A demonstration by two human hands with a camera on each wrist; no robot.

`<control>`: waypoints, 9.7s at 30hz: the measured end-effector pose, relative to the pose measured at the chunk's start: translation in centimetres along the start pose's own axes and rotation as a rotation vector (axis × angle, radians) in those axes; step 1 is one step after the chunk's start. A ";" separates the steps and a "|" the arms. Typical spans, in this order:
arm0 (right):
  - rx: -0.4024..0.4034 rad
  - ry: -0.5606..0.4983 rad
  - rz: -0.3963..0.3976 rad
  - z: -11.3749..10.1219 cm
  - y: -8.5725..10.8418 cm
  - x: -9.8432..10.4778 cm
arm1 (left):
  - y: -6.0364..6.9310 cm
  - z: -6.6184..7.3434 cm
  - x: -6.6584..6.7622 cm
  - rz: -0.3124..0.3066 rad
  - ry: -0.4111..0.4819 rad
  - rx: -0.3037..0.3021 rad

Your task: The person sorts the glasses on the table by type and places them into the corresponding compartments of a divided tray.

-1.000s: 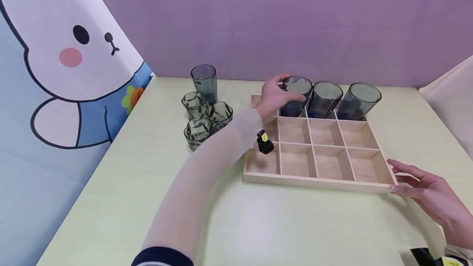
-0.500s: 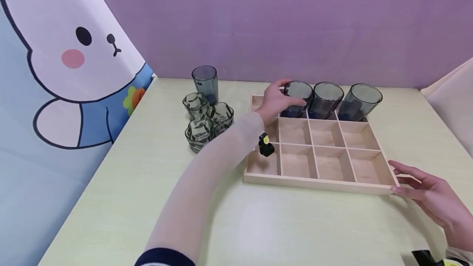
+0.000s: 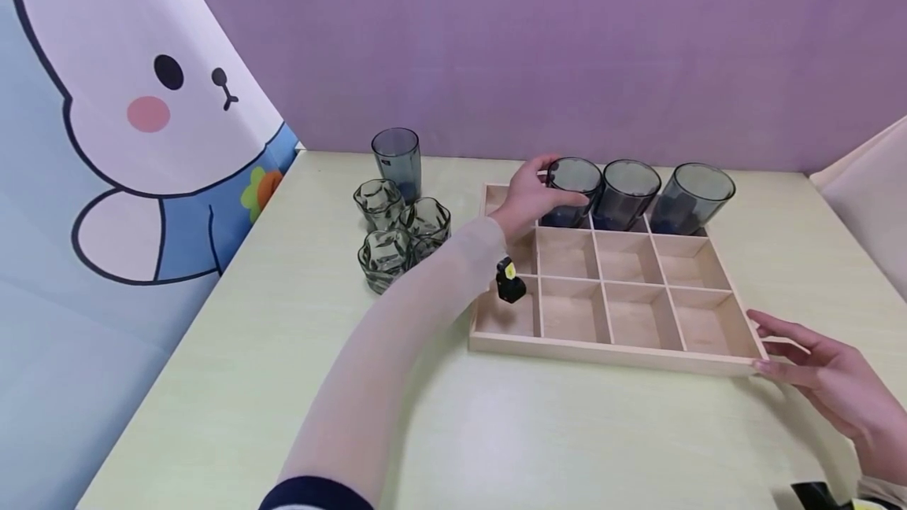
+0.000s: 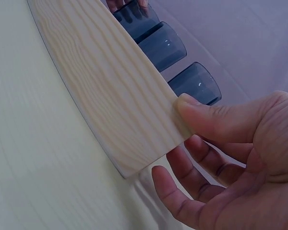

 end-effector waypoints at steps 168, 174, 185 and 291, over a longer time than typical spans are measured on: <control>-0.031 -0.041 -0.001 0.5 0.1 0.3 | 0.8 4.0 12.9 0.166 0.100 -0.058; -0.035 -0.041 -0.008 0.4 0.1 0.2 | 0.8 3.5 11.3 0.152 0.101 -0.042; -0.033 -0.057 -0.013 0.7 0.1 0.3 | 1.2 2.0 9.7 0.093 0.070 -0.062; -0.033 -0.072 -0.051 0.2 0.5 0.1 | 7.1 -5.3 27.0 0.059 -0.155 0.135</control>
Point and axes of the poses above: each hand's wrist, its own y-axis away from the middle knuckle, its own x-axis out of the back of the hand, z = x × y, the point moved 1 cm from there along -y, towards the middle knuckle, and after that the axes turned 4 degrees about -x, right-handed, at the moved point
